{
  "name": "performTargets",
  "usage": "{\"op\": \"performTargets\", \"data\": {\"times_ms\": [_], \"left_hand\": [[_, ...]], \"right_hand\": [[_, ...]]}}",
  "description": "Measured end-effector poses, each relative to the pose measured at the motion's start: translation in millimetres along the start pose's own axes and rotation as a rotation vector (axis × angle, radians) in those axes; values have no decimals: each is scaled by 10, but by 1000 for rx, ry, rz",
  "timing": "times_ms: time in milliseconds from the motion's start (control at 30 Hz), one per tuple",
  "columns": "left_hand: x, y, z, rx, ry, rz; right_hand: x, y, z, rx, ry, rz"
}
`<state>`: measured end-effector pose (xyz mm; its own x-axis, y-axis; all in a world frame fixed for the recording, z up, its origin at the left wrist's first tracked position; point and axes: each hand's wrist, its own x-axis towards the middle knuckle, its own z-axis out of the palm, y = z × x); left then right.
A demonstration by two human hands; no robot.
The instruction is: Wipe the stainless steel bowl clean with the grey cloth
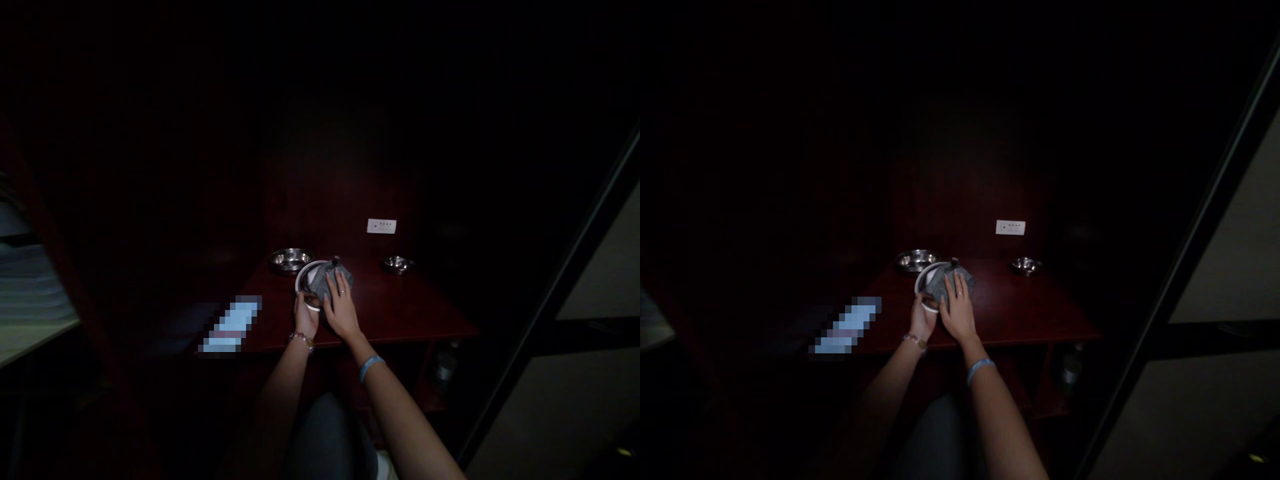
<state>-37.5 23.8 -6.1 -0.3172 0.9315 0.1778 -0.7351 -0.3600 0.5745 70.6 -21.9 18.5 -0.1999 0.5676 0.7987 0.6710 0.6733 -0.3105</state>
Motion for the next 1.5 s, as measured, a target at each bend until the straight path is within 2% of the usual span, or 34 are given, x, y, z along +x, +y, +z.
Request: {"op": "performTargets", "data": {"times_ms": [133, 400, 533, 633, 833, 1067, 1200, 1333, 1500], "left_hand": [[-50, 31, 64, -25, 8, -76], [-153, 67, 143, 9, 14, -25], [-183, 71, 146, 102, 21, 8], [-197, 68, 144, 204, -23, 39], [-197, 76, 123, 345, -70, 104], [-263, 132, 199, 441, -101, 148], [-275, 135, 222, 454, -91, 152], [-242, 110, 208, 382, -115, 147], [-177, 14, 126, 271, -73, 131]], "right_hand": [[-8, 7, -4, 15, 69, 91], [-20, 50, 8, 127, 171, 266], [-25, 83, 18, 177, 257, 309], [-25, 119, 24, 201, 310, 365], [-20, 152, 26, 193, 353, 396], [-16, 161, 2, 151, 407, 363], [-20, 147, -27, 87, 398, 283], [-23, 71, -68, -7, 317, 157], [-22, -71, -113, -101, 105, -57]]}}
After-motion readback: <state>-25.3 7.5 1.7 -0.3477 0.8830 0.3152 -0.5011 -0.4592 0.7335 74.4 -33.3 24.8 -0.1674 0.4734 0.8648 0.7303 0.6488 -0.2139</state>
